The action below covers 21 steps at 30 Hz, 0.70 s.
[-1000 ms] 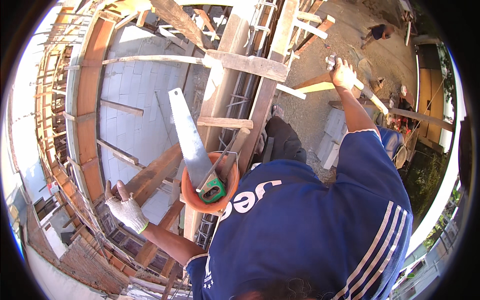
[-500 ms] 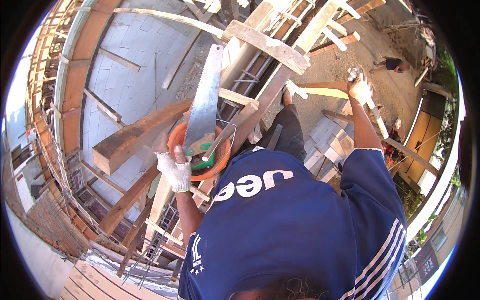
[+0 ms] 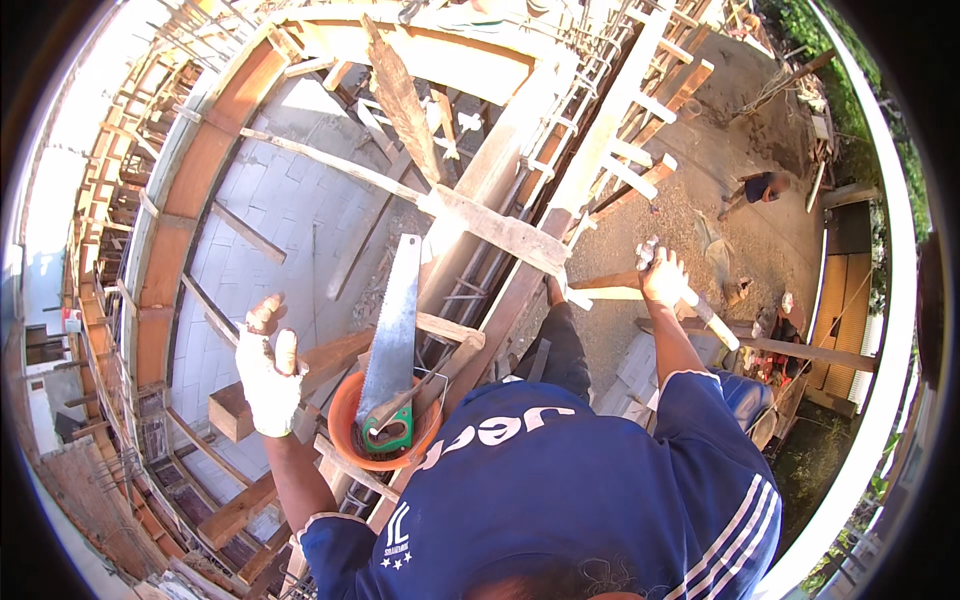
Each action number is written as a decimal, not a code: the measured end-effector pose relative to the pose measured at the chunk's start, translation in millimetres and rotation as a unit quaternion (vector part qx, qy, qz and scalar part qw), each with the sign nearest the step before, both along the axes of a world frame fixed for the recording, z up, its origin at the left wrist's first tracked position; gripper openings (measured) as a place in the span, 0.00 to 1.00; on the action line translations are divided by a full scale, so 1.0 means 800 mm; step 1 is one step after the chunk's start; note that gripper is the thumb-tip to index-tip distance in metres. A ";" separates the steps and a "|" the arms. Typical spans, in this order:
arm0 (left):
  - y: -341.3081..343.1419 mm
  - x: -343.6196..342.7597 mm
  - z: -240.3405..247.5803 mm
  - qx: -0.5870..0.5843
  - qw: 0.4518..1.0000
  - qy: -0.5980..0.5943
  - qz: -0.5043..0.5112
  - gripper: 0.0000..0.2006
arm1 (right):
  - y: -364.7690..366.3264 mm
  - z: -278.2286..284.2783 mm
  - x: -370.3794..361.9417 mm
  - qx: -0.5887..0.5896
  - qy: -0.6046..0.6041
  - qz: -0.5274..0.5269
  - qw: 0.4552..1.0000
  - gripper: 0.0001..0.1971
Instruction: The person hammers nails into wooden boards and a support beam while working on a construction project, handling a bucket containing nails and a saw.
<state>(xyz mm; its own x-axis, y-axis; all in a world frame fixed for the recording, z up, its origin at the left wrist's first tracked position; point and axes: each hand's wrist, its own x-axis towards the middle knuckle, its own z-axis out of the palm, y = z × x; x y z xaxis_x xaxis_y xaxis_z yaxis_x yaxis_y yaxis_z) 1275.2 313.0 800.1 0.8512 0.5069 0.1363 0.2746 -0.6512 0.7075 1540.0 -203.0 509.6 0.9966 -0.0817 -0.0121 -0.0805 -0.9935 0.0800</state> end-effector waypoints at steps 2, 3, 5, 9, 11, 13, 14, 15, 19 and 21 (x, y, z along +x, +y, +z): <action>0.023 0.057 0.009 0.030 0.996 0.020 -0.084 0.23 | 0.006 0.006 0.001 0.015 0.013 -0.021 1.000 0.14; 0.022 0.095 0.013 -0.003 0.995 -0.003 -0.104 0.25 | 0.002 0.002 0.000 0.011 0.001 -0.020 1.000 0.14; 0.029 0.166 0.020 -0.016 0.991 -0.031 -0.128 0.32 | 0.006 -0.001 0.002 0.011 -0.005 -0.014 1.000 0.14; 0.034 0.312 0.032 -0.004 0.988 -0.075 -0.131 0.40 | 0.001 -0.001 0.001 0.007 -0.001 -0.017 1.000 0.15; 0.033 0.374 0.031 -0.015 0.978 -0.151 -0.141 0.40 | 0.000 -0.002 0.003 0.010 -0.007 -0.015 1.000 0.15; 0.034 0.424 0.015 -0.007 0.968 -0.194 -0.160 0.39 | 0.005 0.004 0.001 0.007 -0.030 0.008 1.000 0.14; 0.039 0.450 0.002 -0.020 0.968 -0.182 -0.174 0.36 | 0.004 0.003 -0.001 0.010 -0.021 0.010 1.000 0.14; 0.043 0.462 -0.016 -0.141 0.959 -0.152 -0.195 0.32 | -0.002 -0.004 -0.004 0.011 -0.019 0.018 1.000 0.13; 0.023 0.476 -0.032 -0.365 0.889 -0.193 -0.196 0.15 | -0.009 -0.012 -0.002 0.020 -0.010 -0.002 1.000 0.15; 0.026 0.478 -0.035 -0.400 0.873 -0.210 -0.183 0.14 | -0.008 -0.016 0.001 0.024 -0.012 0.001 1.000 0.15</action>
